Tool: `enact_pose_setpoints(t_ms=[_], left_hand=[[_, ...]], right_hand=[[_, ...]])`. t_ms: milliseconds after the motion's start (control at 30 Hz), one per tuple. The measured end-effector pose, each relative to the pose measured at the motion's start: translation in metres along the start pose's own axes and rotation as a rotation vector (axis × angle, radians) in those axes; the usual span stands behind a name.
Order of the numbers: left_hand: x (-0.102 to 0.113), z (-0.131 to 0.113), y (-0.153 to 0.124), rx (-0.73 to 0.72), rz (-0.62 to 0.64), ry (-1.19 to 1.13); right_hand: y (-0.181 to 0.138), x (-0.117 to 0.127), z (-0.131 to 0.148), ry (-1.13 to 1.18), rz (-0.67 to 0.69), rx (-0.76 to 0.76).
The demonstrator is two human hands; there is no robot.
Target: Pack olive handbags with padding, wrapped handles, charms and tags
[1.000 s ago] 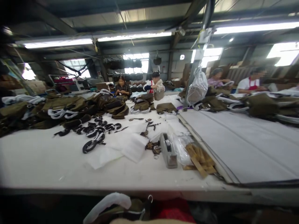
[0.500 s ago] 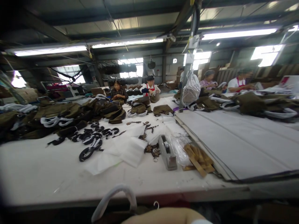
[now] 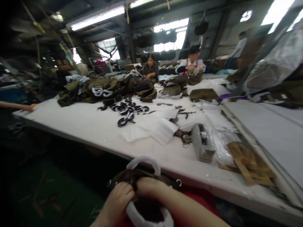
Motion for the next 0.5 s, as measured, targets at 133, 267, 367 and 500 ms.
enact_pose_setpoints(t_ms=[133,267,367,500], left_hand=[[0.014,-0.001,-0.015,0.067,-0.042,-0.013],[0.012,-0.002,-0.037,0.162,-0.080,-0.047],[0.008,-0.003,-0.043,0.175,-0.089,-0.045],[0.017,0.003,-0.044,0.159,-0.170,-0.008]], right_hand=[[-0.020,0.009,-0.008,0.114,0.100,-0.059],[-0.049,0.023,-0.015,0.161,0.082,-0.051],[-0.061,0.014,-0.009,0.086,0.045,0.007],[-0.063,0.007,0.000,0.050,-0.060,-0.014]])
Point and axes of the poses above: each hand's wrist, its own y-axis towards the middle knuckle, its own x-axis out of the back of the hand, z = x × y, the point moved 3 cm from there along y, towards the middle knuckle, and after that the axes turned 3 degrees about -x, right-handed, at the moved point
